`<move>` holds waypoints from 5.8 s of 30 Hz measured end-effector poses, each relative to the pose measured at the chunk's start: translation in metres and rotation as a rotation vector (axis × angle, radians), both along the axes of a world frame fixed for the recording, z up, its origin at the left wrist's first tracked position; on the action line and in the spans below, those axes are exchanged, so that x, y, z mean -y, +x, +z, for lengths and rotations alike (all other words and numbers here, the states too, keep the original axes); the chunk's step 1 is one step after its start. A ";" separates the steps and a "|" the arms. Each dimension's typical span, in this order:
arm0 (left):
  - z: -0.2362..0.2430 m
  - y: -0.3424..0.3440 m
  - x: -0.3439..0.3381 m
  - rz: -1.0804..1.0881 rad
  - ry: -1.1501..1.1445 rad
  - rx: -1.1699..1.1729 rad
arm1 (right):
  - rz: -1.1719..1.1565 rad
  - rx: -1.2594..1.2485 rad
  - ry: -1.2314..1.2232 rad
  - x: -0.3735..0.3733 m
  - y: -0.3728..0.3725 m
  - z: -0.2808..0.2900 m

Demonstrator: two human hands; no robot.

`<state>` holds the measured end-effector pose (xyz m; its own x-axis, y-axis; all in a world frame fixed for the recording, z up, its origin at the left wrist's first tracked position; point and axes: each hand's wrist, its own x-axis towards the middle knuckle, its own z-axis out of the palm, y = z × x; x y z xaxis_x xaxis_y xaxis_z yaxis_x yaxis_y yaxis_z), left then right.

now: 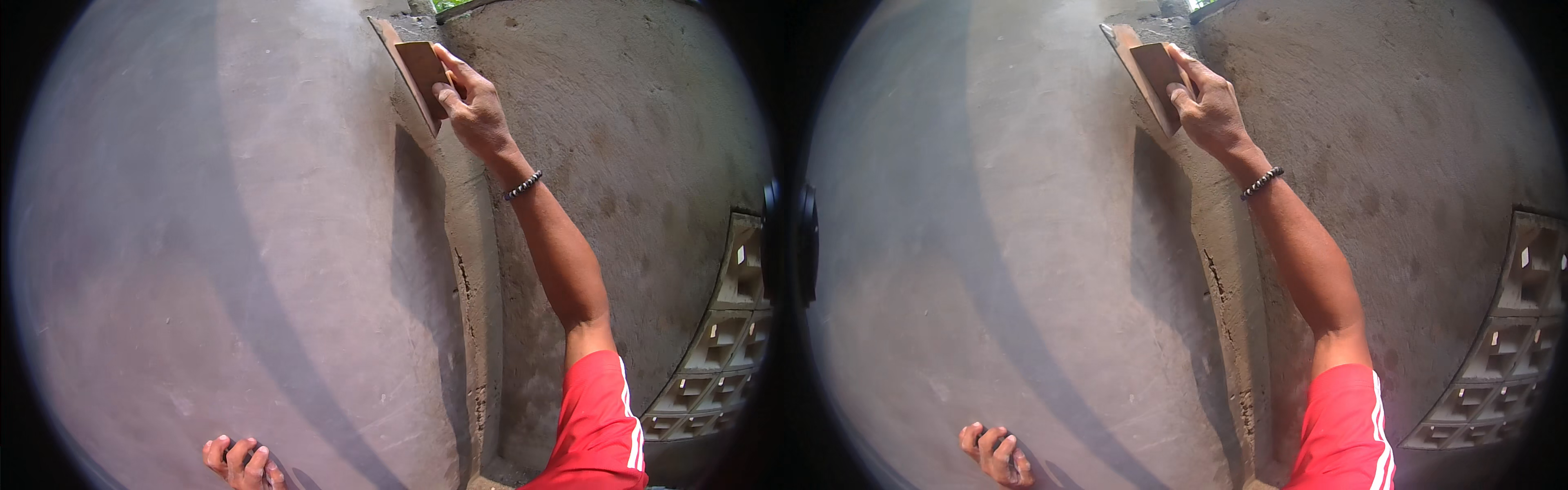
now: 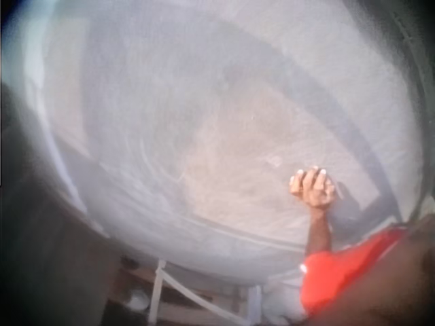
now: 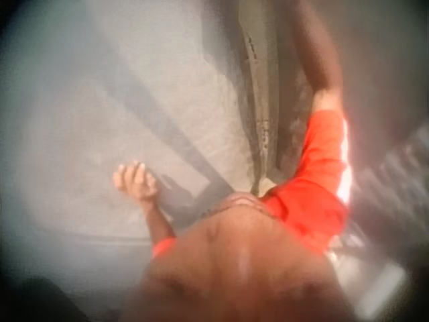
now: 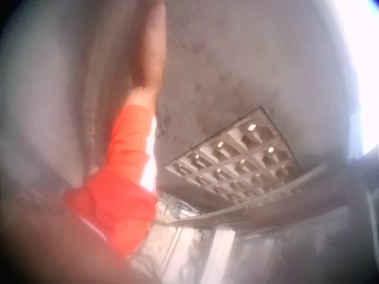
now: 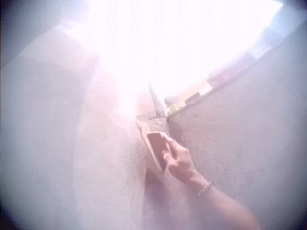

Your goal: The person scoops wet cement from a bucket using a trowel and applies it to a vertical wall. They then use a wooden float to smooth the surface, repeatedly spreading and leveling the cement along the wall's edge and corner.

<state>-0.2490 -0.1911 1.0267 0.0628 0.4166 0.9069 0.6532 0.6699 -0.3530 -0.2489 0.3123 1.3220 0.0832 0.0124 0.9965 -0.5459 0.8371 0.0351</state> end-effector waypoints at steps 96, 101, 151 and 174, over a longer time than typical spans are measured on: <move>-0.017 -0.022 -0.006 -0.041 0.044 -0.004 | -0.234 -0.019 -0.277 -0.052 -0.021 0.061; -0.014 -0.020 0.001 -0.019 0.042 -0.021 | -0.058 0.077 -0.068 -0.006 -0.013 0.018; -0.016 -0.023 -0.006 -0.110 0.068 -0.004 | -0.006 0.168 -0.446 -0.058 0.004 -0.029; -0.014 -0.021 -0.008 -0.053 0.066 -0.016 | 0.057 0.053 -0.340 -0.058 -0.013 0.042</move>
<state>-0.2699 -0.1827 1.0124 0.0978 0.3520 0.9309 0.6832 0.6564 -0.3200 -0.2620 0.3700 1.3644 0.0206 0.3475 0.9374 -0.5858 0.7640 -0.2704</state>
